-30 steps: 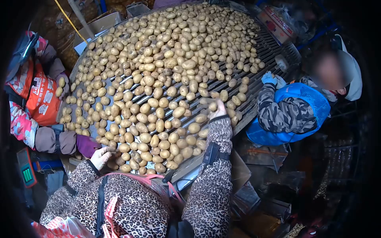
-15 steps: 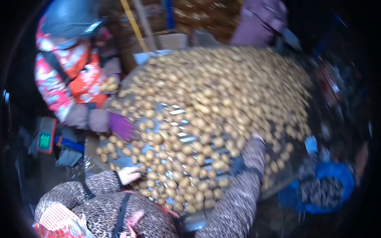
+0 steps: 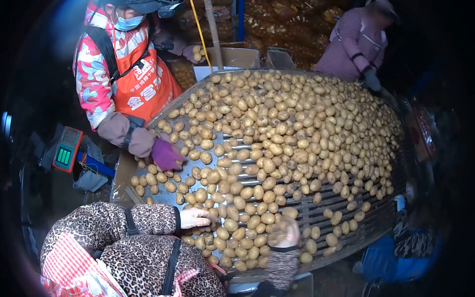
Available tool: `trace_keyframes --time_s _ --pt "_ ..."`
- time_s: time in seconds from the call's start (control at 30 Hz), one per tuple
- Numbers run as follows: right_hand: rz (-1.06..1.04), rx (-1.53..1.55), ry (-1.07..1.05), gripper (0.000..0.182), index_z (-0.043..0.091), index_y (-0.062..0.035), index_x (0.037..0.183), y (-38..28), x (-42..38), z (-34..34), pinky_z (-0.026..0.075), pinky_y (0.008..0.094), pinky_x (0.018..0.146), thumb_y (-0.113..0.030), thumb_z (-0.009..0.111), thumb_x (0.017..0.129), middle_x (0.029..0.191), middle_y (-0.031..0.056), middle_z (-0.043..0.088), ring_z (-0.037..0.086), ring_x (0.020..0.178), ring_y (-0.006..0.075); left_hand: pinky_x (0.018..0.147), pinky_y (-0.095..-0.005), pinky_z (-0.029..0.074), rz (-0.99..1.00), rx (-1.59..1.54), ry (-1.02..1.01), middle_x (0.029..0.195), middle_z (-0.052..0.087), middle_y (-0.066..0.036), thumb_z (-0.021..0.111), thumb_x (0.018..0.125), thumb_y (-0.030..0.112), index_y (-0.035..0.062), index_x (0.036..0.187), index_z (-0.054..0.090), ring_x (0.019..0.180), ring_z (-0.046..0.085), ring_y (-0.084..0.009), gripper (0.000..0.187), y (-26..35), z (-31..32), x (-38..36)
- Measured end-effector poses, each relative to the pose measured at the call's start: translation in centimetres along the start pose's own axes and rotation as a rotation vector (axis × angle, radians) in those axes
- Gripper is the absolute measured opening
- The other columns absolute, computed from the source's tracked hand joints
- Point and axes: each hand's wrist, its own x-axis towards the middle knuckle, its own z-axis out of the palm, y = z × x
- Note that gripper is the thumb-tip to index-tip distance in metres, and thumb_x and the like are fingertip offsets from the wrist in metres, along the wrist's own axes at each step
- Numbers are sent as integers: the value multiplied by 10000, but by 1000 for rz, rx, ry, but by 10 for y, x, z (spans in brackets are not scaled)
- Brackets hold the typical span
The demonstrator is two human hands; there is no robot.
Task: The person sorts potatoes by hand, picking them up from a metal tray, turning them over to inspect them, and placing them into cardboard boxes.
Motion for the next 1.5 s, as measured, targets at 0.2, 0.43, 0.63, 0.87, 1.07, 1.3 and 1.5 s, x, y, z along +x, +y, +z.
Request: trace_keyframes --time_s 0.2,0.43,0.63,0.87,1.07,1.3,1.5 --pt "-413 -322 -97 218 620 -53 965 51 -44 159 526 381 605 -253 536 941 770 43 594 580 633 213 832 -461 551 -331 -1017 -194 1204 616 -150 392 991 473 86 1355 452 1001 653 -297 534 15 26 3" --pt "-752 -1102 -292 444 593 -57 1154 51 -64 211 408 492 872 -404 534 884 1049 162 590 537 1007 378 802 -526 542 -179 -1289 -326 1202 603 -183 311 985 543 30 1337 433 1009 641 -355 634 -13 7 -24" --pt "-561 -939 -301 596 565 1 1196 30 -88 209 466 430 861 -360 753 761 1104 189 604 596 954 326 698 -423 616 -199 -1207 -261 1219 599 -146 451 1002 381 110 1307 462 969 667 -292 409 -7 2 -34" --pt "-506 -692 -240 464 580 4 1101 45 -116 218 512 355 810 -296 766 800 1042 146 610 614 951 230 480 -299 596 -133 -1006 57 986 663 -172 459 1003 343 12 1212 479 669 689 -241 392 7 15 -45" --pt "-720 -831 -69 462 592 -9 1091 45 -123 221 531 340 732 -235 776 732 966 138 614 637 829 259 680 -333 590 146 -505 142 1037 592 -59 633 920 307 60 1149 516 889 633 -154 356 30 7 -80" --pt "-592 -961 -143 512 607 -54 1167 40 -143 222 510 398 802 -339 723 758 1074 177 626 623 968 347 811 -348 544 246 -331 58 1007 639 -144 778 799 252 -24 1172 494 910 644 -213 543 2 4 -80" --pt "-514 -656 -33 492 580 -37 1197 64 -143 216 521 371 859 -241 744 781 1110 172 635 644 1001 307 785 -362 550 198 -500 151 1029 643 -156 758 770 91 -4 1130 486 880 657 -229 461 25 21 -87"
